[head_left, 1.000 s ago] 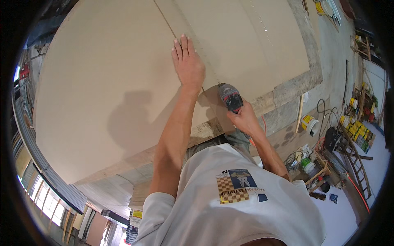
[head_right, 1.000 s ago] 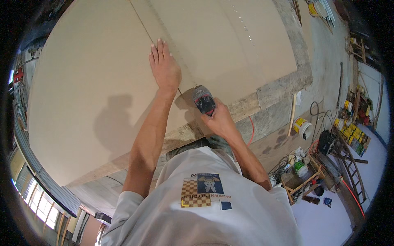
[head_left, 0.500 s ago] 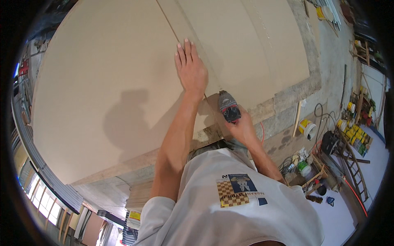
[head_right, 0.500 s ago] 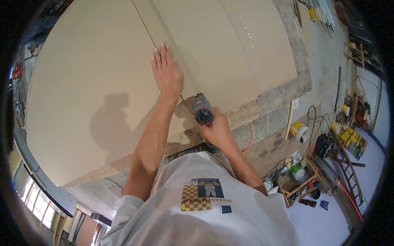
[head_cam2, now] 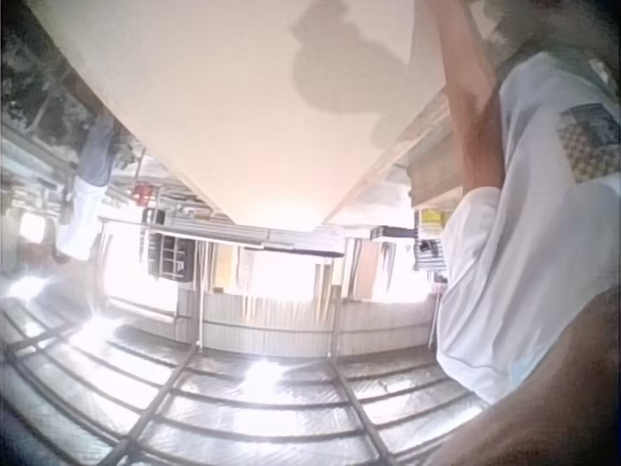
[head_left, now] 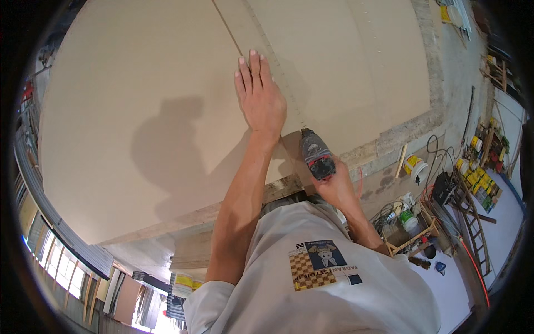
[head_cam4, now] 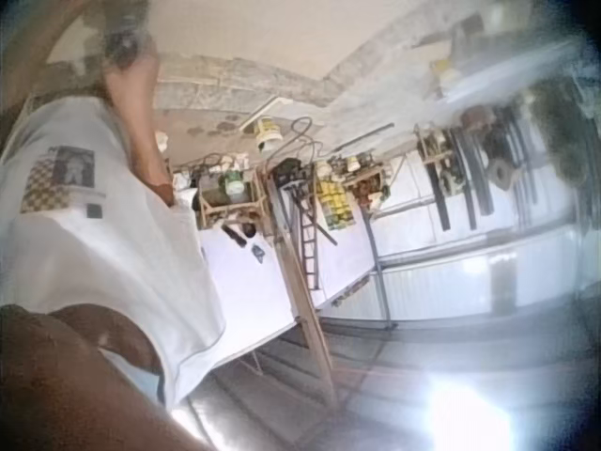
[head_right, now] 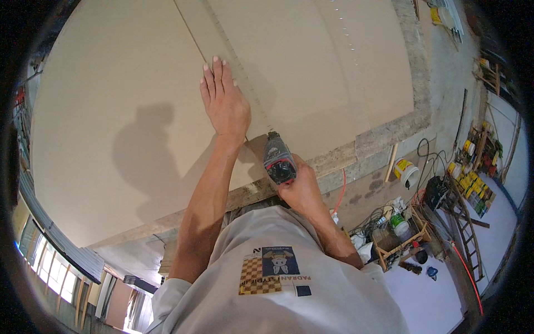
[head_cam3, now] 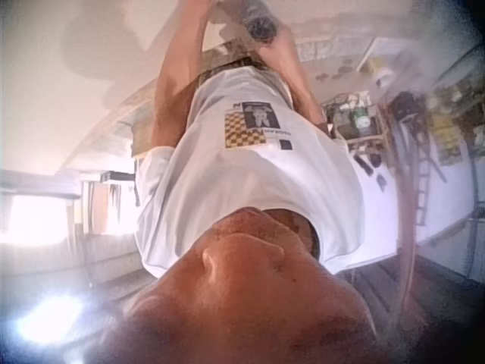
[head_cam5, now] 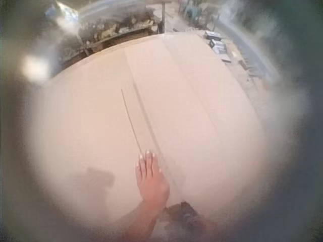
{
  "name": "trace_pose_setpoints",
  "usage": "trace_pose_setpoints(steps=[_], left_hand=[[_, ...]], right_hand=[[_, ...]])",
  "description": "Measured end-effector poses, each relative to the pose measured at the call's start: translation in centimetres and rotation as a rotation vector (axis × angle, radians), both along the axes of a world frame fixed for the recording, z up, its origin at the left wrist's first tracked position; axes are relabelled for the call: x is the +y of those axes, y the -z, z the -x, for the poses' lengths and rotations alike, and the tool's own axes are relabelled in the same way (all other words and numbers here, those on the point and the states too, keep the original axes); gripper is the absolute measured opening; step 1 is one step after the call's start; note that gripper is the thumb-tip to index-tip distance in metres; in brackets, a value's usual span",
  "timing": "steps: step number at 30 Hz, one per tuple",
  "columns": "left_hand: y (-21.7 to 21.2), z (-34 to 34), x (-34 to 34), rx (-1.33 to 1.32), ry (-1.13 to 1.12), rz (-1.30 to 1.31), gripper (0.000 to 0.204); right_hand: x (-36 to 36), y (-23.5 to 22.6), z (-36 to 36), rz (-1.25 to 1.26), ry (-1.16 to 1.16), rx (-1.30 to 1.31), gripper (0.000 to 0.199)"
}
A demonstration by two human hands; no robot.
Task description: The person uses a pneumatic nail gun to fasten a thin wooden strip along the seam of two large plywood sheets on a workbench. They reposition the panels and continue nailing along the seam to secure the pieces together.
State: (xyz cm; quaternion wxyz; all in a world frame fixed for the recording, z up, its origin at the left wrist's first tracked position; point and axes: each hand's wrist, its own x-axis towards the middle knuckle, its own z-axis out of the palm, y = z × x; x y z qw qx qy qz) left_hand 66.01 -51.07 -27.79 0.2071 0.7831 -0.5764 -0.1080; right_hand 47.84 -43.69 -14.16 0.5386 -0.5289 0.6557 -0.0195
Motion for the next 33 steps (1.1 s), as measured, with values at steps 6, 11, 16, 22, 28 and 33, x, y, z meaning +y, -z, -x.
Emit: trace_pose_setpoints(steps=[6, 11, 16, 22, 28, 33], left_hand=[[-0.2, 0.2, 0.0, -0.014, 0.008, -0.012, 0.055], [-0.1, 0.1, -0.3, -0.017, 0.009, 0.022, 0.055], [-0.7, 0.3, -0.3, -0.032, 0.026, 0.087, 0.060], [0.0, 0.8, -0.1, -0.107, 0.039, 0.101, 0.062], [0.6, 0.0, 1.7, -0.056, 0.030, 0.091, 0.063], [0.8, -2.7, 3.7, 0.012, 0.006, 0.167, 0.059]], right_hand=[[1.7, 1.0, 1.7, -0.023, 0.059, -0.014, 0.037], [5.1, -0.8, 7.4, -0.073, 0.300, -0.031, 0.035], [7.1, -1.5, 12.2, -0.058, 0.547, -0.041, 0.018], [8.8, -1.5, 15.9, 0.027, 0.566, -0.046, 0.010], [10.6, -0.4, 18.2, -0.031, 0.569, -0.102, 0.020], [11.7, -0.7, 19.0, -0.050, 0.690, -0.203, 0.016]])
